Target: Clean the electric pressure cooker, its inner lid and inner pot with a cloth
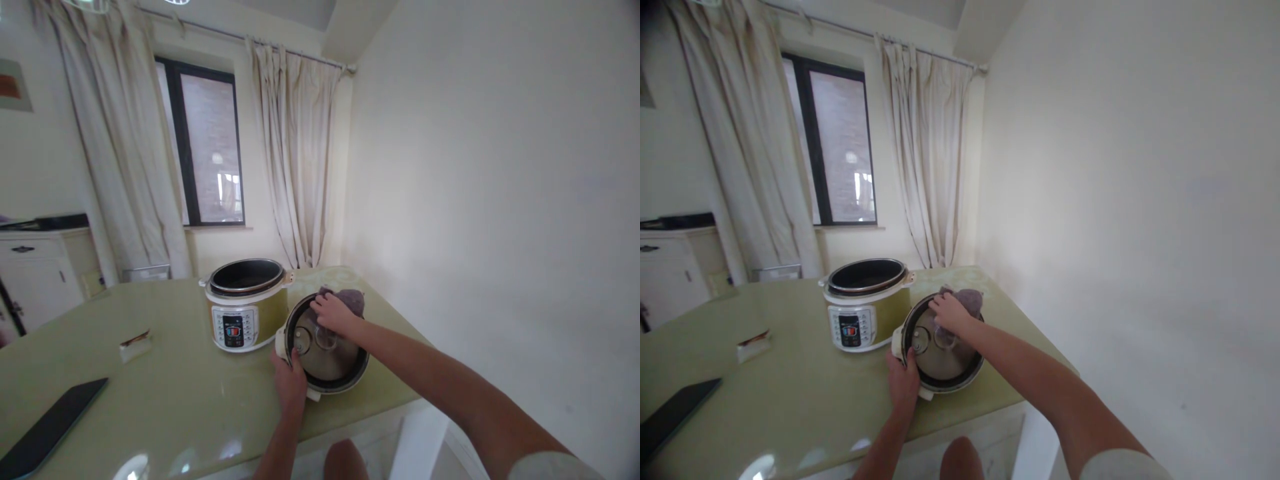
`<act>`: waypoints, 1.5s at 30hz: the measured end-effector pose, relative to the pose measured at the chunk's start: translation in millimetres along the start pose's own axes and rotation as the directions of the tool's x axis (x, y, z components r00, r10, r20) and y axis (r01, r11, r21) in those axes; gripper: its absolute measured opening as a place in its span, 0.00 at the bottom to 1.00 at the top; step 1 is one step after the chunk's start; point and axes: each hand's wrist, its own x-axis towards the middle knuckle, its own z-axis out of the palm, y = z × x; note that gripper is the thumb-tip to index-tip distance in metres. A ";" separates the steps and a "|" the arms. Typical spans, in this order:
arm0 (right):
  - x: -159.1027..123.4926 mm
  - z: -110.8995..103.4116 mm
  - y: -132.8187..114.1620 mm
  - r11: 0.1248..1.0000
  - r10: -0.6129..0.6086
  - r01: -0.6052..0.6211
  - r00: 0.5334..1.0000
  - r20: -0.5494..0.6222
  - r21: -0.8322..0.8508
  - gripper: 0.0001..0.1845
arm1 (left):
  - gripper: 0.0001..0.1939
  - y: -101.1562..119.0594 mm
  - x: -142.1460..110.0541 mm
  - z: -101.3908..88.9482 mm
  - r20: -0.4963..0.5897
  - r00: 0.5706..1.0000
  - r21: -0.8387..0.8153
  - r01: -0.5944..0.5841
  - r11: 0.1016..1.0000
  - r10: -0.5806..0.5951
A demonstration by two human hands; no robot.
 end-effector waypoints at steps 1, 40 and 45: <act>6.4 0.8 -0.9 0.993 -0.090 0.095 0.993 -0.073 0.065 0.12 | 0.24 -0.2 -0.1 0.1 0.009 1.000 -0.009 -0.008 1.000 0.008; -97.6 136.7 -37.6 0.034 0.844 -0.132 0.534 0.042 0.991 0.24 | 0.37 3.1 -3.0 1.5 -0.230 0.964 0.070 -0.120 0.990 0.133; -100.6 131.2 -43.0 0.028 0.860 -0.115 0.509 0.034 0.993 0.26 | 0.33 20.9 -18.7 -8.5 -0.312 0.903 0.187 -0.248 0.951 0.296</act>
